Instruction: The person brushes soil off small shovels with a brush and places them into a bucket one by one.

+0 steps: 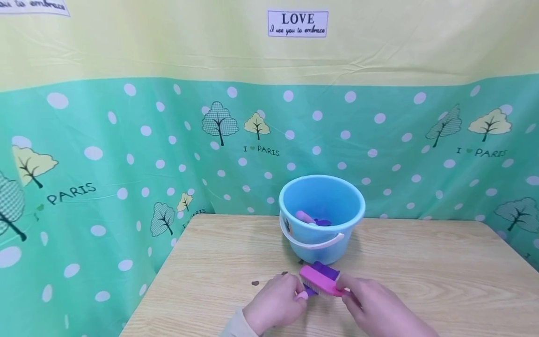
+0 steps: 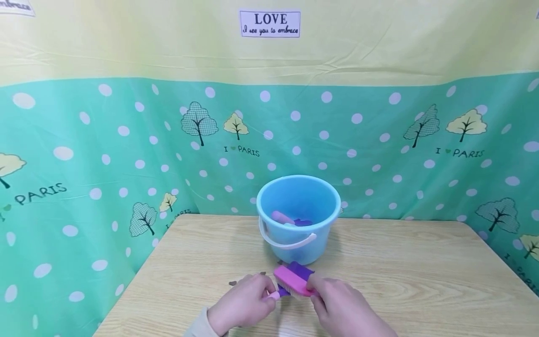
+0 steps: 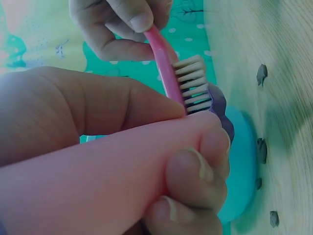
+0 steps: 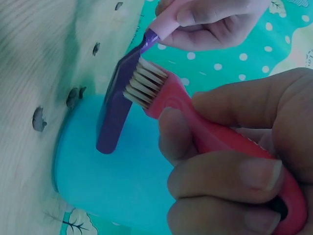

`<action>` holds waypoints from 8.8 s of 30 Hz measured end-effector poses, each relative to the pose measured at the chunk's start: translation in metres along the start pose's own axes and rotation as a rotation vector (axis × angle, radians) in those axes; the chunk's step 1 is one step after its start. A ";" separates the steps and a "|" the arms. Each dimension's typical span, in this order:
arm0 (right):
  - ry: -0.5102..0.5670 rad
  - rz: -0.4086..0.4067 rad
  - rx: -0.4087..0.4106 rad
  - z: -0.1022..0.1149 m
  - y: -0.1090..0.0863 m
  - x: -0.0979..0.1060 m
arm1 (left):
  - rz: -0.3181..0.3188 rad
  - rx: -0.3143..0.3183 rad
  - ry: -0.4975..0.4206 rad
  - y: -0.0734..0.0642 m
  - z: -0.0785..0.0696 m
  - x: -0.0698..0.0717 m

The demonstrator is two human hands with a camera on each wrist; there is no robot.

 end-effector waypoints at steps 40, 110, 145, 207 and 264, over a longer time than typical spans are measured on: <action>-0.287 -0.239 0.047 -0.022 -0.009 0.028 | 0.020 -0.061 0.027 -0.006 -0.008 0.005; -0.201 -0.182 -0.017 -0.008 -0.024 0.041 | 0.057 -0.049 -0.015 -0.008 -0.008 0.006; -0.196 -0.212 0.044 -0.003 -0.007 0.009 | 0.100 0.073 -0.320 -0.014 -0.008 0.008; -0.191 -0.205 0.021 -0.018 -0.001 0.020 | 0.099 0.048 -0.334 -0.017 -0.014 0.012; -0.323 -0.301 -0.264 -0.071 -0.013 0.058 | 0.039 -0.117 -0.154 -0.016 -0.027 0.018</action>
Point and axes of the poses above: each hand's wrist, its own y-axis towards the middle knuckle, its own x-axis out of the back of the hand, z = x × y, the point moved 5 cm from there along y, towards the middle knuckle, and after that the axes turned 1 degree about x, right-handed, at the moved point
